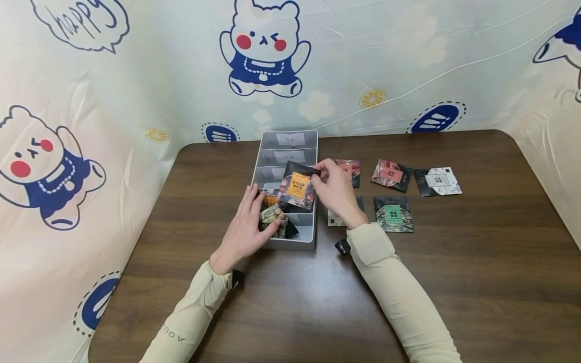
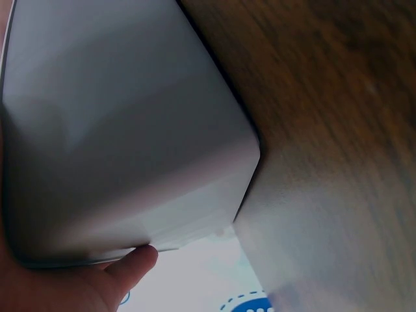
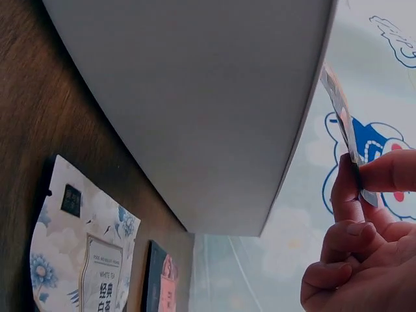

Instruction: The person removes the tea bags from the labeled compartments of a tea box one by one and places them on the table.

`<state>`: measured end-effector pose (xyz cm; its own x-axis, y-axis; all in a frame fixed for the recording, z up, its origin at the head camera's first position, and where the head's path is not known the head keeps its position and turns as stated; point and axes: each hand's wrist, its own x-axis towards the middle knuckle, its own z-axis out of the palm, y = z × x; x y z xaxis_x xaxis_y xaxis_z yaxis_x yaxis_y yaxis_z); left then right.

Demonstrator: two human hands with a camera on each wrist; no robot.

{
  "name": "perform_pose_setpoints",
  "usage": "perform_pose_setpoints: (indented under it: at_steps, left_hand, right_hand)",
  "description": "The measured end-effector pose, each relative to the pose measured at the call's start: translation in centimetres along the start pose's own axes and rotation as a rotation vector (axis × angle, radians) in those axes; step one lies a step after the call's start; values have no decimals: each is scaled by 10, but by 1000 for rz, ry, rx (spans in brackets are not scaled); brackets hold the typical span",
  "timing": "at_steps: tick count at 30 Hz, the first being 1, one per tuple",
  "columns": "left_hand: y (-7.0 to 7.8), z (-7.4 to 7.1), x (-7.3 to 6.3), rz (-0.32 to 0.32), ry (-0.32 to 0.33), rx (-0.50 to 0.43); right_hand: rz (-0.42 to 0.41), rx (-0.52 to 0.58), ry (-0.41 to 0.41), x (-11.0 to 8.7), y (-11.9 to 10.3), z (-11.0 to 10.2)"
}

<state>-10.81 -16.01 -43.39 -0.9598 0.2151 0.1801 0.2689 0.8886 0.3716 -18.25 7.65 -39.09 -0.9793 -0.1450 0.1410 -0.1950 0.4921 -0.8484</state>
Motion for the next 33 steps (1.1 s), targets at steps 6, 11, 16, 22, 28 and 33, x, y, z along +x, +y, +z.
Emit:
perform_pose_setpoints:
  at_steps: [6,11,16,22,28,33]
  left_hand:
    - [1,0,0,-1,4,10]
    - [1,0,0,5,14,11]
    - [0,1,0,16,33,8]
    - [0,2,0,11,28,6]
    - [0,2,0,6,20,5]
    - [0,2,0,11,21,8]
  right_hand:
    - [24,2,-13,-1,7,-6]
    - [47,-10,-30,-3,13,-10]
    - [46,-29,-46,-5,19,-16]
    - [49,-27,-57,-7,25,-23]
    - [59,-6,-63,-9,30,-32]
    - [69,-21,-67,-12,37,-42]
